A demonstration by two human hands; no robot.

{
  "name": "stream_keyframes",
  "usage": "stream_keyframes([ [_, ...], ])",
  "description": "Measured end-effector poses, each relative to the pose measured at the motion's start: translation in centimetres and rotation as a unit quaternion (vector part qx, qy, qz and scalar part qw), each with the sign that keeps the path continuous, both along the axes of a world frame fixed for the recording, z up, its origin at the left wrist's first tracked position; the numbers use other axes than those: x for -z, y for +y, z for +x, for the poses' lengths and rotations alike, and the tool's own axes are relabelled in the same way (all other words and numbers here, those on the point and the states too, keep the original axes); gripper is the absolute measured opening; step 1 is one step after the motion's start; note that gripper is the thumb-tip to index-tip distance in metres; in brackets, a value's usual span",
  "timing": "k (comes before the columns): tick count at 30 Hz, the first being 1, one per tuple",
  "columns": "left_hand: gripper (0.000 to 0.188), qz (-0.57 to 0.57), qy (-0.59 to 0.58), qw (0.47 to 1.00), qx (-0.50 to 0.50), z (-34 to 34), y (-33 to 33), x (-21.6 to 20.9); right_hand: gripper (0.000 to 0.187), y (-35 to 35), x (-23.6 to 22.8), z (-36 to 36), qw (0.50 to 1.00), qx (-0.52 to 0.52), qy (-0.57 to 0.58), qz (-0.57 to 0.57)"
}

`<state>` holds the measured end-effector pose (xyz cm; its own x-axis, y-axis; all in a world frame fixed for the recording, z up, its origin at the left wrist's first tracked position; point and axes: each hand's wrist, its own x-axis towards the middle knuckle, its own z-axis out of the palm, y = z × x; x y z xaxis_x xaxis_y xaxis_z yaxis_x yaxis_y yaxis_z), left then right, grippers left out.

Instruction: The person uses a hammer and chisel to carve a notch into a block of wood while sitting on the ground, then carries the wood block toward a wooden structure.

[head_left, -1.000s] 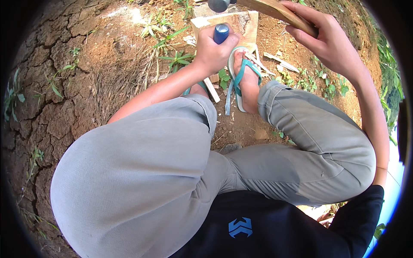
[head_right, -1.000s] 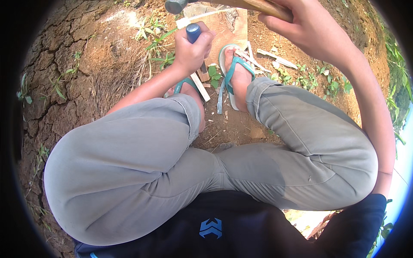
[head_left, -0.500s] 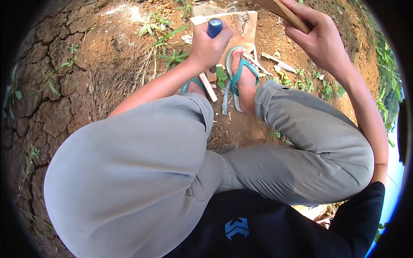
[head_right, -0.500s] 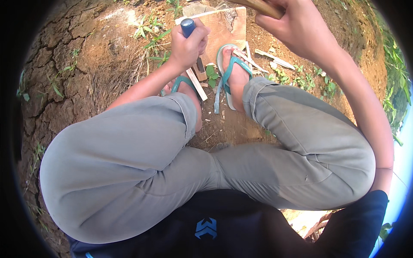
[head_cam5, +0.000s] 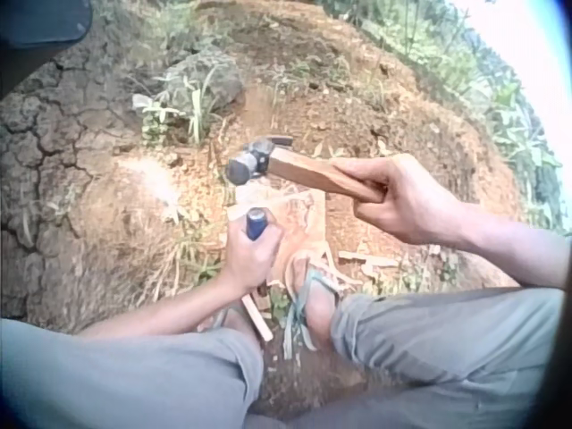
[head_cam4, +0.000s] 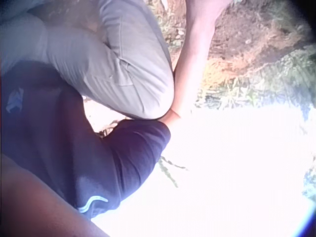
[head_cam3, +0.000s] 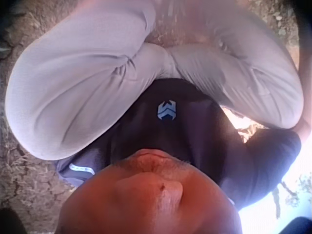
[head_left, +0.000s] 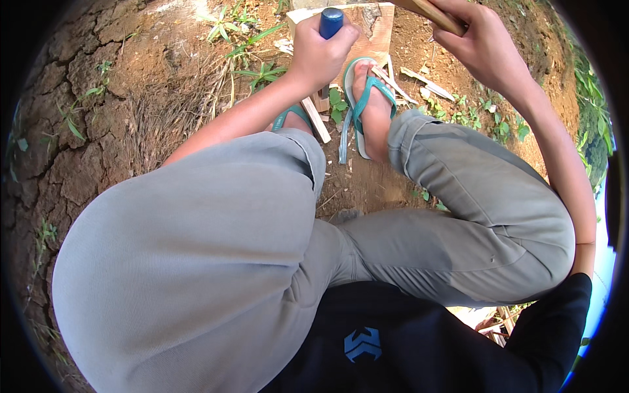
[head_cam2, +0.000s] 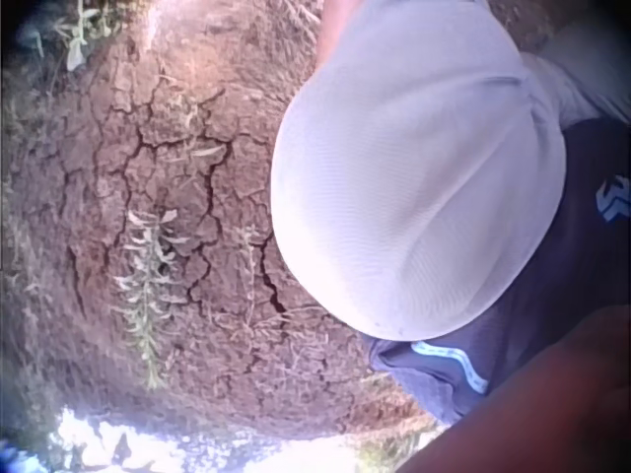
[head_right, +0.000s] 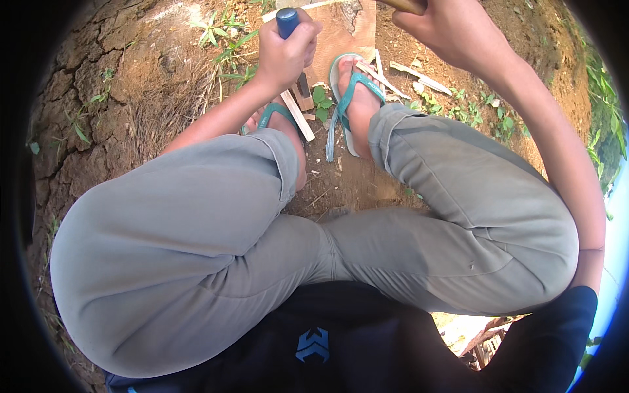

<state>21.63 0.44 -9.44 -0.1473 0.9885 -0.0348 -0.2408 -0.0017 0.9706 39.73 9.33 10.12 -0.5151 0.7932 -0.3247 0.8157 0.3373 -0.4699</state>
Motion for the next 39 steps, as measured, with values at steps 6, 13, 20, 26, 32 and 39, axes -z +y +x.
stream_keyframes([
  [6,0.019,0.098,0.092,0.99,-0.047,0.5,0.6,-0.3,0.054,0.0,0.3,0.3,0.994,-0.102,-0.009,0.044],
  [13,0.016,-0.046,0.035,0.998,-0.027,0.5,0.0,-2.0,0.056,-0.2,0.2,0.7,0.998,-0.053,-0.036,0.019],
  [20,0.024,0.122,0.218,0.96,-0.124,-0.4,-0.2,-1.4,0.056,-0.3,0.4,1.0,0.992,-0.116,-0.039,0.036],
  [26,0.027,0.124,0.401,0.904,-0.08,-2.4,-1.8,-4.0,0.058,-1.6,-0.9,-0.4,0.992,-0.076,0.04,0.091],
  [32,0.019,0.031,0.329,0.939,-0.09,-3.4,-1.8,-4.6,0.057,-2.3,-1.0,-0.3,0.987,-0.106,0.007,0.118],
  [39,0.033,0.013,0.242,0.969,-0.043,-3.2,-3.2,-1.7,0.055,-1.8,-0.6,0.8,0.994,-0.068,0.025,0.086],
])
